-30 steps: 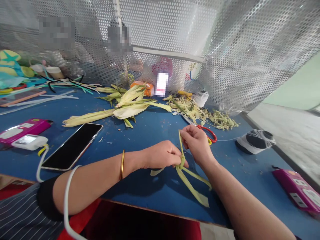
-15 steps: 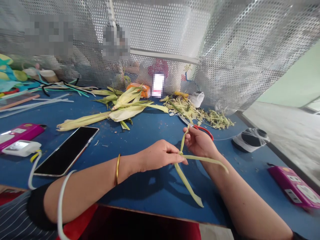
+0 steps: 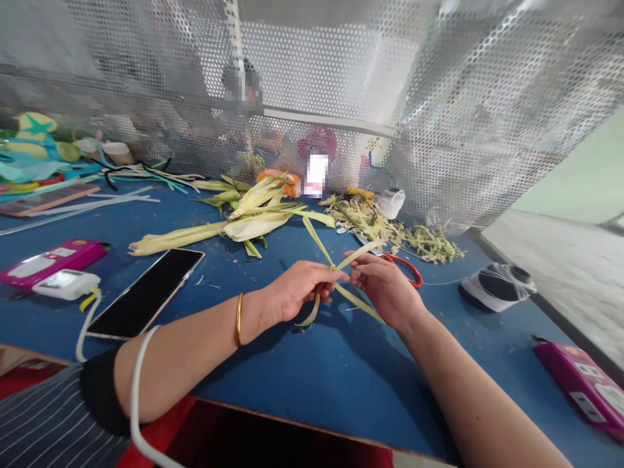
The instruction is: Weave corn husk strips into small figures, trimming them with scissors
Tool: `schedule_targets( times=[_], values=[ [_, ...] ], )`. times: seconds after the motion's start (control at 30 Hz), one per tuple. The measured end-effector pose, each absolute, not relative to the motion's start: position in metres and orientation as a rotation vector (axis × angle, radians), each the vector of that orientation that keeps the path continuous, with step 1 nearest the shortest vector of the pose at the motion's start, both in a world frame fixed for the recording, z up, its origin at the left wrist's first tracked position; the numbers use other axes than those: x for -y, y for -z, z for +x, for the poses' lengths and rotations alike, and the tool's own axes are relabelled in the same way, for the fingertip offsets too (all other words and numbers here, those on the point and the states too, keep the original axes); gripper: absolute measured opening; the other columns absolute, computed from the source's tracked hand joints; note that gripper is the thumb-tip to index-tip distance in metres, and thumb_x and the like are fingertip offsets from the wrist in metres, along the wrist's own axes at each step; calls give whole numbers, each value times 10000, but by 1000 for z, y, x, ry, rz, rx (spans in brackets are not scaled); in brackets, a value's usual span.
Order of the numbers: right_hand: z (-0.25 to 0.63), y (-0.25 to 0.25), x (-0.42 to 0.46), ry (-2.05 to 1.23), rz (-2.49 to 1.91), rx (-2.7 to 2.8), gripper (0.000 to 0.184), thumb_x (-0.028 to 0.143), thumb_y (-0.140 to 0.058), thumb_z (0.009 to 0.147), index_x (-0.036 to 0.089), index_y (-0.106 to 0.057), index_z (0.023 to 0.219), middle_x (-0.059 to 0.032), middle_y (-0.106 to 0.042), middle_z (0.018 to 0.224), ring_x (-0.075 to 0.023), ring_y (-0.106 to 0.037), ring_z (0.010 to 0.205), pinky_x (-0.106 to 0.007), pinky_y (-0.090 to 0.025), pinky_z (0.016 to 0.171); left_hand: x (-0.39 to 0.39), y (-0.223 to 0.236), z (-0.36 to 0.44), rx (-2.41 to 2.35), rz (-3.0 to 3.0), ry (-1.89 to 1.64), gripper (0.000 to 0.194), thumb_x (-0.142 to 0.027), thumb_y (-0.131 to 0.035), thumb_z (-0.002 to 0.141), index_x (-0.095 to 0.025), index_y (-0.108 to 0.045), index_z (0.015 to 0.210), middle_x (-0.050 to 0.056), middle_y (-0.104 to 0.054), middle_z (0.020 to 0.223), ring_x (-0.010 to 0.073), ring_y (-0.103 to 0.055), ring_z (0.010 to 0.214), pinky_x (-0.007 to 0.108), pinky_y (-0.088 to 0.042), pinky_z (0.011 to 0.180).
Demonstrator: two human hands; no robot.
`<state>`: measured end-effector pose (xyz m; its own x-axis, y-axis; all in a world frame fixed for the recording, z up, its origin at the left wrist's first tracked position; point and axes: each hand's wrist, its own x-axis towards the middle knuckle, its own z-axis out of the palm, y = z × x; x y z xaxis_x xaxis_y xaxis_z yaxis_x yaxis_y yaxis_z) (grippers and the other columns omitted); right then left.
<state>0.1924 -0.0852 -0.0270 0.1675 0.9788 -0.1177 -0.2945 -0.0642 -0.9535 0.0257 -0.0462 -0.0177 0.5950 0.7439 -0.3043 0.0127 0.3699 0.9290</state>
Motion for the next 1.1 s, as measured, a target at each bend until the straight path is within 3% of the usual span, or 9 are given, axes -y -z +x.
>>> schedule_targets(
  times=[0.1,0.2,0.33,0.57,0.7,0.77,0.93,1.0,1.1],
  values=[
    [187,22,91,-1244,-1069,913,215,305,-742,685,158,-721,841,28,-581,608,-99,-536,579,-250,-497,633,45,20,26,-824,1090,-488,274,-360,-825,596,-131,-679,627,-26,-513,576,95,-474,566,255,-421,581],
    [186,24,92,-1132,-1138,894,272,401,-781,690,153,-693,759,29,-576,577,-87,-502,518,-240,-463,556,45,21,25,-729,1106,-408,273,-380,-808,643,-130,-713,697,-3,-567,609,109,-523,606,269,-463,634],
    [188,28,90,-1101,-1180,871,324,422,-818,637,142,-686,732,12,-607,592,-82,-506,490,-231,-439,507,45,21,24,-665,1139,-379,272,-365,-786,691,-129,-749,820,3,-596,643,106,-560,610,266,-480,666],
    [188,31,89,-1035,-1216,756,366,425,-860,551,138,-684,694,15,-598,573,-72,-505,478,-208,-417,472,48,24,25,-621,1184,-322,281,-378,-757,729,-124,-673,642,9,-613,620,97,-569,531,265,-490,635],
    [193,37,84,-1091,-1297,755,423,459,-836,562,127,-688,778,-2,-633,631,-93,-528,482,-241,-445,496,47,24,25,-696,1137,-377,250,-344,-773,718,-115,-685,669,12,-624,616,92,-570,510,247,-484,605],
    [196,39,83,-935,-1376,810,420,477,-776,647,138,-675,873,-29,-670,727,-137,-594,567,-288,-488,582,44,21,25,-733,1053,-434,225,-316,-766,734,-105,-693,703,23,-643,645,92,-580,526,239,-493,607],
    [197,30,94,-11,-1393,1362,234,307,-611,872,208,-627,1084,-31,-643,882,-188,-620,828,-342,-487,779,31,16,21,-689,779,-527,105,-143,-637,808,-85,-712,852,92,-720,831,142,-675,747,251,-536,744],
    [194,27,99,204,-1304,1717,175,211,-547,914,216,-645,1060,-39,-642,890,-186,-614,831,-334,-476,778,27,16,20,-648,756,-558,120,-79,-626,787,-89,-710,871,89,-725,856,139,-679,771,251,-531,770],
    [190,29,100,385,-1217,2058,258,128,-475,936,196,-635,1128,-69,-647,917,-192,-609,806,-321,-467,718,25,18,20,-615,776,-614,92,-47,-660,750,-106,-698,809,53,-705,788,111,-653,697,238,-516,749]
  ],
)
